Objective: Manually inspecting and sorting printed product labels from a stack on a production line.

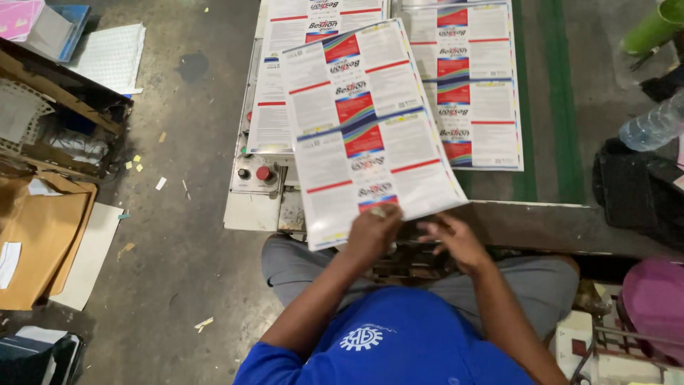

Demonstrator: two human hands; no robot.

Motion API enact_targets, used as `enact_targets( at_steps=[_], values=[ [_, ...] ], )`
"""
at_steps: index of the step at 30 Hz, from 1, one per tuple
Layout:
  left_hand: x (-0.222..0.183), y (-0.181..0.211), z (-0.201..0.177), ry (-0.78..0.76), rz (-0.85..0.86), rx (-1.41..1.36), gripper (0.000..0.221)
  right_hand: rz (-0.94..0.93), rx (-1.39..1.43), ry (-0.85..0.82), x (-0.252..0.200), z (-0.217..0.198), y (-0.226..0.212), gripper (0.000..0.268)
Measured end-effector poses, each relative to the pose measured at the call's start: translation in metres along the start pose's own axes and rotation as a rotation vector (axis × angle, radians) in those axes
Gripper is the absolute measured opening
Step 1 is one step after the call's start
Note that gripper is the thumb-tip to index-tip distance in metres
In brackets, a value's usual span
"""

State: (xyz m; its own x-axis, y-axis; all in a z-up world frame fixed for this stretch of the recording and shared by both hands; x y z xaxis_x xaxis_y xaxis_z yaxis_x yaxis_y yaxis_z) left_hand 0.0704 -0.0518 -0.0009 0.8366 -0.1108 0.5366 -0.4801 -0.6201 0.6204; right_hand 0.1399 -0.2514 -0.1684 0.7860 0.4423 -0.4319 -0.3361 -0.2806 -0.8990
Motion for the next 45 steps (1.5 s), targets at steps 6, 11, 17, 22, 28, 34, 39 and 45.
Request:
enact_targets(
  at_steps=[6,11,17,22,28,34,39,45],
  values=[
    [0.030,0.059,0.013,-0.085,0.240,-0.121,0.028,-0.007,0.290,0.166,-0.009,-0.016,0.025,0.035],
    [0.042,-0.103,-0.003,-0.182,-0.156,0.212,0.030,-0.120,0.359,0.313,-0.050,-0.075,0.027,0.028],
    [0.059,-0.124,-0.074,0.045,-0.094,0.554,0.070,-0.086,0.301,0.540,-0.094,-0.128,0.079,0.028],
    [0.026,-0.149,-0.067,-0.035,-0.158,0.622,0.067,0.078,0.224,0.663,-0.118,-0.139,0.125,0.026],
    [0.029,-0.108,-0.092,-0.013,-0.174,0.491,0.017,0.186,0.061,0.690,-0.130,-0.121,0.133,0.027],
    [0.024,-0.046,-0.100,0.207,-0.115,0.345,0.006,0.063,0.128,0.597,-0.085,-0.100,0.110,0.032],
    [0.002,-0.054,-0.087,0.176,-0.241,0.271,0.018,-0.014,0.060,0.569,-0.013,-0.103,0.061,0.030],
    [0.000,-0.034,-0.086,0.158,-0.169,0.264,0.028,0.004,0.238,0.383,0.034,-0.110,0.029,0.045]
  ],
)
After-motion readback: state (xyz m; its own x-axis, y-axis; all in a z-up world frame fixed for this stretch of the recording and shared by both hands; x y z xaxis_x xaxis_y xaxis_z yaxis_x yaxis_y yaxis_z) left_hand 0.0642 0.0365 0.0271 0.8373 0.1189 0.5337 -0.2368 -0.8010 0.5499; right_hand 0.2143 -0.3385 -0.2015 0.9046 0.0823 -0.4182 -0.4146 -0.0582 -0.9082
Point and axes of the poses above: each hand's wrist, its own x-axis towards the middle knuckle, its own z-axis out of the palm, y = z × x, the point moved 8 cm from there along x, towards the middle knuckle, and after that the axes turned 14 degrees about -x, right-handed, at the moved point
